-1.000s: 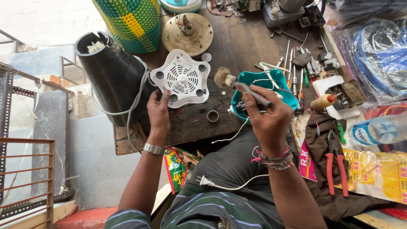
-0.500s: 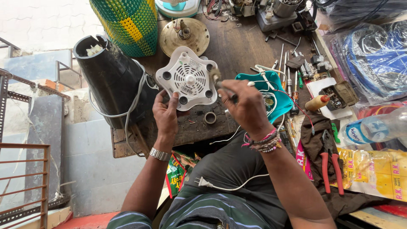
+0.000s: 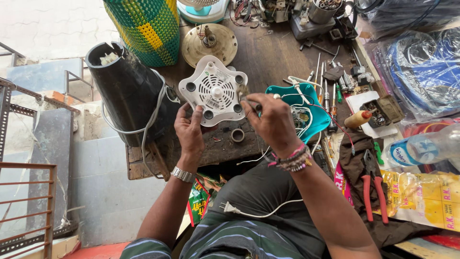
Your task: The person repairs a disassembled electric fan by stripping wires, twisting them together, and wrapping the connections with electrical tape. They then place the fan's white base plate onto the teal motor housing to check the fit.
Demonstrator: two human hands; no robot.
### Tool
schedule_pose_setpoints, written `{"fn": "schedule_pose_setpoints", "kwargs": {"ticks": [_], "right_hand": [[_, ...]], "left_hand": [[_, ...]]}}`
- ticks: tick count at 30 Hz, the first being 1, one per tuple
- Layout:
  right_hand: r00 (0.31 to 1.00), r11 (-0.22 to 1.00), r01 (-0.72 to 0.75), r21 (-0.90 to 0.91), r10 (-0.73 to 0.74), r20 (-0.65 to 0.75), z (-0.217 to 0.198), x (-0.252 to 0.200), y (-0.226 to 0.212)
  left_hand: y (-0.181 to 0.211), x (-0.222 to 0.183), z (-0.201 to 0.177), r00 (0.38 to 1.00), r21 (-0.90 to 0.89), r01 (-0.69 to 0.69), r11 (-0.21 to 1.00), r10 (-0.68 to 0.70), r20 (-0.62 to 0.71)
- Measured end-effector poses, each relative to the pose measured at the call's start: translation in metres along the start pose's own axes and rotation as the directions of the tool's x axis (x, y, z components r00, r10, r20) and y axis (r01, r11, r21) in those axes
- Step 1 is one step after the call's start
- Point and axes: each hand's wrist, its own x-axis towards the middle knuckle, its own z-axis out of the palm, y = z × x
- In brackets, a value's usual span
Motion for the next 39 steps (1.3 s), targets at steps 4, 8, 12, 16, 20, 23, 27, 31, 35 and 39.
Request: {"fn": "schedule_pose_setpoints", "kwargs": {"ticks": [4,8,12,16,20,23,27,31,35,39], "right_hand": [[0.984,0.987,-0.140,0.074,0.131,0.119,-0.007,-0.009,-0.004],[1.000,1.000,0.015,0.020,-0.015,-0.002,-0.005,0.007,0.011],[0.986,0.987,-0.149,0.064,0.143,0.087,-0.016,0.011,0.010],[0.996,0.988,-0.085,0.126,0.084,0.008,-0.039,-0.011,0.001],[0.937,0.988,-0.002,0.153,0.055,-0.344,-0.063,-0.042,0.004],[0.899,0.986,-0.051,0.157,0.114,-0.423,-0.076,-0.073,0.008],[0.835,0.950,-0.099,0.296,0.242,-0.495,-0.090,-0.106,0.012],[0.783,0.927,-0.038,0.374,0.260,-0.565,-0.102,-0.127,0.013],[0.771,0.969,0.014,0.249,0.148,-0.619,-0.113,-0.145,0.023],[0.775,0.980,-0.022,0.195,0.140,-0.616,-0.118,-0.165,0.033]], "left_hand": [[-0.017,0.003,-0.012,0.999,0.014,-0.045,0.999,0.045,-0.017],[-0.019,0.001,-0.009,1.000,0.013,-0.014,1.000,0.014,0.021],[-0.006,0.002,-0.003,0.997,-0.034,0.056,0.998,-0.057,-0.048],[0.003,0.013,-0.003,0.992,-0.037,0.097,0.995,-0.099,-0.079],[0.024,0.015,-0.001,0.986,-0.077,0.164,0.983,-0.165,-0.008],[0.049,0.012,0.007,0.977,-0.117,0.209,0.971,-0.203,0.064],[0.091,-0.011,0.023,0.954,-0.158,0.255,0.954,-0.221,0.205],[0.136,-0.036,0.033,0.897,-0.181,0.364,0.914,-0.291,0.333],[0.173,-0.057,0.041,0.824,-0.202,0.462,0.864,-0.334,0.457],[0.185,-0.069,0.045,0.789,-0.189,0.504,0.843,-0.361,0.497]]}}
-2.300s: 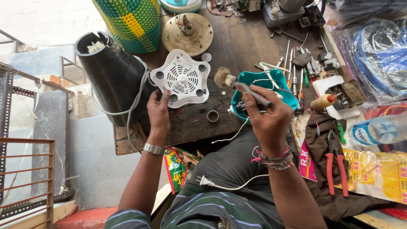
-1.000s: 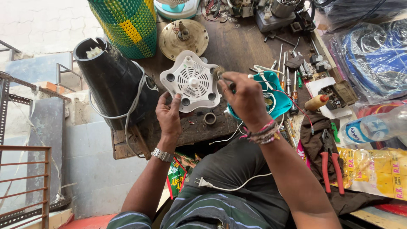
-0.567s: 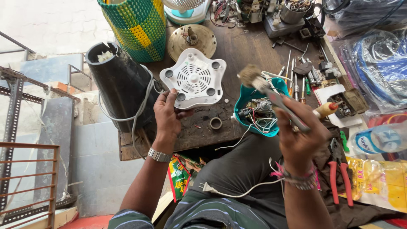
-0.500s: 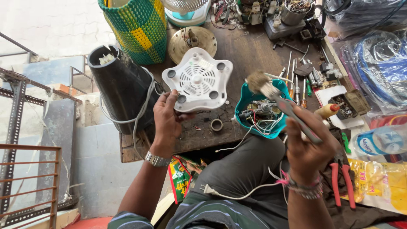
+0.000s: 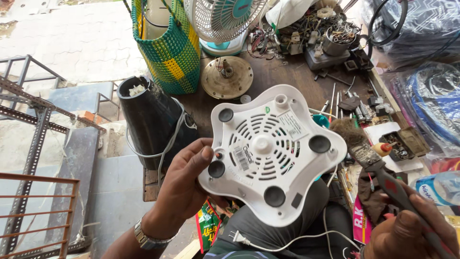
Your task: The person repairs a disassembled electric fan by stripping wires, twisting them together, and wrapping the connections with electrical tape. They then place the fan's white base plate onto the teal motor housing to check the fit.
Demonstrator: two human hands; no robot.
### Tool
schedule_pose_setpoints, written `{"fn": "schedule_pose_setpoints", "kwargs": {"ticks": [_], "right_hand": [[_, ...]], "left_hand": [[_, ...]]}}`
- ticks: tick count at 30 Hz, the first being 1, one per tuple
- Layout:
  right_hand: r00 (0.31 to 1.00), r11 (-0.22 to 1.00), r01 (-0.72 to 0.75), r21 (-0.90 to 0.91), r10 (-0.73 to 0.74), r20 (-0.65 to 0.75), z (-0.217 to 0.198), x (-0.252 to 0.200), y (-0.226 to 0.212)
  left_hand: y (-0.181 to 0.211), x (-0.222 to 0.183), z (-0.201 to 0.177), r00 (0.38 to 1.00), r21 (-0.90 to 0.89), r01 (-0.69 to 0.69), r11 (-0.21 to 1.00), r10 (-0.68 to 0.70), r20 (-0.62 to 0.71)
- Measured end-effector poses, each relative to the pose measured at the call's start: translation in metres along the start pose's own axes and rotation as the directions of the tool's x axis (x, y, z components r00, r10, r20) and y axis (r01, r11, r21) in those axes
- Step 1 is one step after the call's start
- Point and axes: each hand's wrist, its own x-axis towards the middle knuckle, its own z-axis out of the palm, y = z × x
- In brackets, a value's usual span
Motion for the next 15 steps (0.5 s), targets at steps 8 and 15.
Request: {"fn": "schedule_pose_setpoints", "kwargs": {"ticks": [8,15], "right_hand": [[1.000,0.999,-0.024,0.033,0.025,-0.019,-0.015,-0.017,0.037],[0.975,0.976,-0.167,-0.139,0.142,-0.170,-0.023,0.014,0.062]], "left_hand": [[-0.033,0.002,0.013,0.999,0.098,-0.035,0.995,0.039,-0.038],[-0.041,0.018,-0.011,0.953,0.136,-0.233,0.963,0.254,-0.167]]}}
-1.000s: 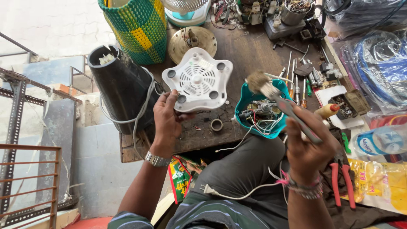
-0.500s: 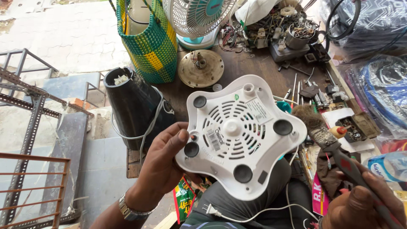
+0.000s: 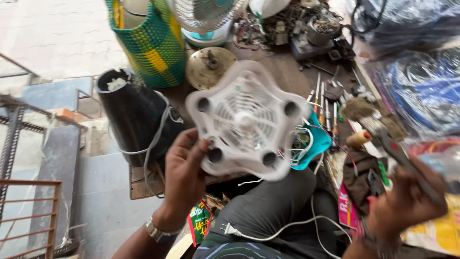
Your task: The person repairs a disassembled electric fan by stripping wires, twisting them together, and wrapping the connections with electrical tape. They then place the fan's white base plate onto the teal motor housing to check the fit.
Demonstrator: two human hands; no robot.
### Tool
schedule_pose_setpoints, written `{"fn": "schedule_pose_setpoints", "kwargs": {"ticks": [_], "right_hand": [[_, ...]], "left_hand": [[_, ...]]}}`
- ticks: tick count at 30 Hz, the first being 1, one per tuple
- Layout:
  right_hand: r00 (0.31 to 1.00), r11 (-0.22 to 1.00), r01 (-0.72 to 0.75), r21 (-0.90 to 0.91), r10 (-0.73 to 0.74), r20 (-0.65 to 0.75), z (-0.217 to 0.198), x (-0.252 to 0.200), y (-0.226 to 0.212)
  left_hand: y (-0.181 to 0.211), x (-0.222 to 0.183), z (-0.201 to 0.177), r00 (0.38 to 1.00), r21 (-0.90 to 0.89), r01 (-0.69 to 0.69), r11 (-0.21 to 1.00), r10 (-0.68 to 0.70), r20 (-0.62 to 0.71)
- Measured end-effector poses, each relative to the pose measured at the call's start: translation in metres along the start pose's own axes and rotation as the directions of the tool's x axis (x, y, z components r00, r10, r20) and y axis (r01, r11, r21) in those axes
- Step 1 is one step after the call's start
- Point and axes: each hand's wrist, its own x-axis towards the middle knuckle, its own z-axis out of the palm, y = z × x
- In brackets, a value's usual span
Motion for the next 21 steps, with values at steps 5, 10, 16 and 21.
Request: {"fn": "schedule_pose_setpoints", "kwargs": {"ticks": [5,10,16,21], "right_hand": [[0.914,0.870,-0.400,0.289,0.403,0.050,0.038,0.024,0.057],[0.746,0.784,-0.616,-0.078,0.613,0.261,0.042,0.020,0.102],[0.966,0.962,-0.158,-0.225,0.198,0.169,0.021,-0.021,0.052],[0.971,0.992,-0.119,0.050,0.106,0.215,0.047,-0.049,-0.039]], "left_hand": [[-0.022,0.032,-0.031,0.989,0.065,-0.052,0.997,0.061,-0.136],[-0.057,0.043,-0.063,0.972,0.140,-0.079,0.987,0.108,-0.210],[-0.071,0.044,-0.068,0.981,0.137,-0.111,0.984,0.130,-0.142],[-0.067,0.043,-0.060,0.989,0.112,-0.106,0.988,0.116,-0.094]]}}
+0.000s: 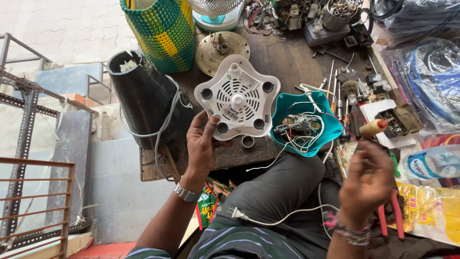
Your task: The person repairs a disassembled electric fan by stripping wires, twisting them together, and wrapping the connections with electrical tape. They then place the fan's white base plate onto the teal motor housing to check the fit.
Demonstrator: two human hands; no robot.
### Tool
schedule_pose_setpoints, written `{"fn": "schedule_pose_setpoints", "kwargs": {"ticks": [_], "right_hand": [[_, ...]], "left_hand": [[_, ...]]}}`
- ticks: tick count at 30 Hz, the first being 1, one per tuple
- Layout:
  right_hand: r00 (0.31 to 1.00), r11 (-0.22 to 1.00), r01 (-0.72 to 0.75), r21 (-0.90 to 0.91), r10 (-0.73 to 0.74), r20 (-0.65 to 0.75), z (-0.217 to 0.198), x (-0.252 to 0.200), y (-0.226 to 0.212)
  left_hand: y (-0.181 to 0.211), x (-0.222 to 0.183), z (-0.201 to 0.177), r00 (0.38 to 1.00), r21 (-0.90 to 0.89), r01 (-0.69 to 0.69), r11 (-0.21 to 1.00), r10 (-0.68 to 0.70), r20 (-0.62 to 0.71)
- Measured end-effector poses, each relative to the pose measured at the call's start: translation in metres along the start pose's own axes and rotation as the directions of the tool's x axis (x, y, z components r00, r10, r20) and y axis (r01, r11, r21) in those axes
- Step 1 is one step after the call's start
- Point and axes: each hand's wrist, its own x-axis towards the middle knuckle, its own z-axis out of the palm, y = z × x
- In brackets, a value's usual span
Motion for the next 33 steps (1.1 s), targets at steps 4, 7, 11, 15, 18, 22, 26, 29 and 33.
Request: {"fn": "schedule_pose_setpoints", "kwargs": {"ticks": [4,7,11,15,18,22,26,29,33], "right_hand": [[0.976,0.997,0.070,0.039,-0.077,0.203,0.034,-0.018,-0.055],[0.907,0.989,0.144,0.012,-0.137,0.398,0.053,-0.035,-0.073],[0.736,0.996,-0.047,0.073,-0.015,0.677,0.061,-0.069,-0.068],[0.579,0.988,-0.145,0.059,0.037,0.815,0.065,-0.099,-0.029],[0.605,1.000,-0.001,-0.005,0.005,0.797,0.068,-0.114,-0.004],[0.631,0.996,-0.086,0.014,0.044,0.775,0.064,-0.121,0.003],[0.640,0.997,-0.076,0.029,0.027,0.768,0.063,-0.118,0.003],[0.640,0.996,-0.084,0.042,0.022,0.768,0.064,-0.118,0.003],[0.634,0.994,-0.101,0.045,0.029,0.773,0.064,-0.118,0.003]], "left_hand": [[0.005,-0.001,0.005,1.000,-0.005,-0.013,1.000,0.013,0.005],[0.004,0.001,0.002,1.000,-0.005,-0.027,1.000,0.027,-0.015],[-0.008,0.017,-0.008,0.998,0.030,-0.003,1.000,0.005,-0.070],[-0.030,0.061,-0.022,0.991,0.086,0.107,0.991,-0.099,-0.093],[-0.053,0.097,-0.030,0.991,0.219,0.096,0.971,-0.072,-0.116],[-0.084,0.128,-0.034,0.994,0.380,-0.002,0.925,0.043,-0.100],[-0.104,0.142,-0.034,0.987,0.384,-0.019,0.923,0.080,-0.143],[-0.111,0.144,-0.038,0.979,0.403,-0.028,0.915,0.106,-0.173],[-0.112,0.141,-0.041,0.972,0.369,0.030,0.929,0.060,-0.228]]}}
